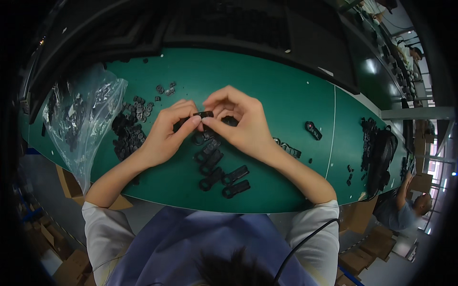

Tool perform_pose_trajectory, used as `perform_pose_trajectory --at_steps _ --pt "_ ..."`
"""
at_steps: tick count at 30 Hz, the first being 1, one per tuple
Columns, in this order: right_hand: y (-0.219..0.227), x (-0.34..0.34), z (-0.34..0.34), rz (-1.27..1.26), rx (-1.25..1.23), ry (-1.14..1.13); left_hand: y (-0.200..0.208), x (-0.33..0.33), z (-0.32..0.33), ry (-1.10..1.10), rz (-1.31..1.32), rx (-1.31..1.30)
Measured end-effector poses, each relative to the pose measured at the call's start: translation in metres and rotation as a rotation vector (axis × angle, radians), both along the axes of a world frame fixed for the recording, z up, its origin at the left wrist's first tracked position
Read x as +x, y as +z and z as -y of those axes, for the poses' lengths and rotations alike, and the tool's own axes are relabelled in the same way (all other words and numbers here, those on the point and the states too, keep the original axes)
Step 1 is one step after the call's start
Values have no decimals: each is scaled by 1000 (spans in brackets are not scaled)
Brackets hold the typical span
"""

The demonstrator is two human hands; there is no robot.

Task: Assemble small black plastic components by snapping together individual parts at a manual assembly station.

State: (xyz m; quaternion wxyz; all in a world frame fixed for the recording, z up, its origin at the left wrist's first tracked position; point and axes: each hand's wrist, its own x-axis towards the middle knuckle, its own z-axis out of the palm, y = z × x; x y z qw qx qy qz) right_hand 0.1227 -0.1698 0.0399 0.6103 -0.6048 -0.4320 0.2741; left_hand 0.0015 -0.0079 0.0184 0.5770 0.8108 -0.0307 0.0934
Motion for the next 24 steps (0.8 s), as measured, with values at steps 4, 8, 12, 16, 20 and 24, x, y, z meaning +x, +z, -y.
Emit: perform_pose_trajectory --at_steps 4,8,12,16,20,24 --pt "6 13 2 457 56 0 2 4 -1 -9 -16 -64" --pt "11 33 9 602 -11 -1 1 1 1 115 201 361" --pt "-2 31 10 574 -109 49 -4 2 1 86 234 577" --pt "-9 28 6 539 -144 86 -9 4 1 87 272 584" --pt "-11 27 4 592 -154 78 -10 5 1 81 311 617" --pt "-14 25 5 675 -150 17 -6 5 1 45 311 704"
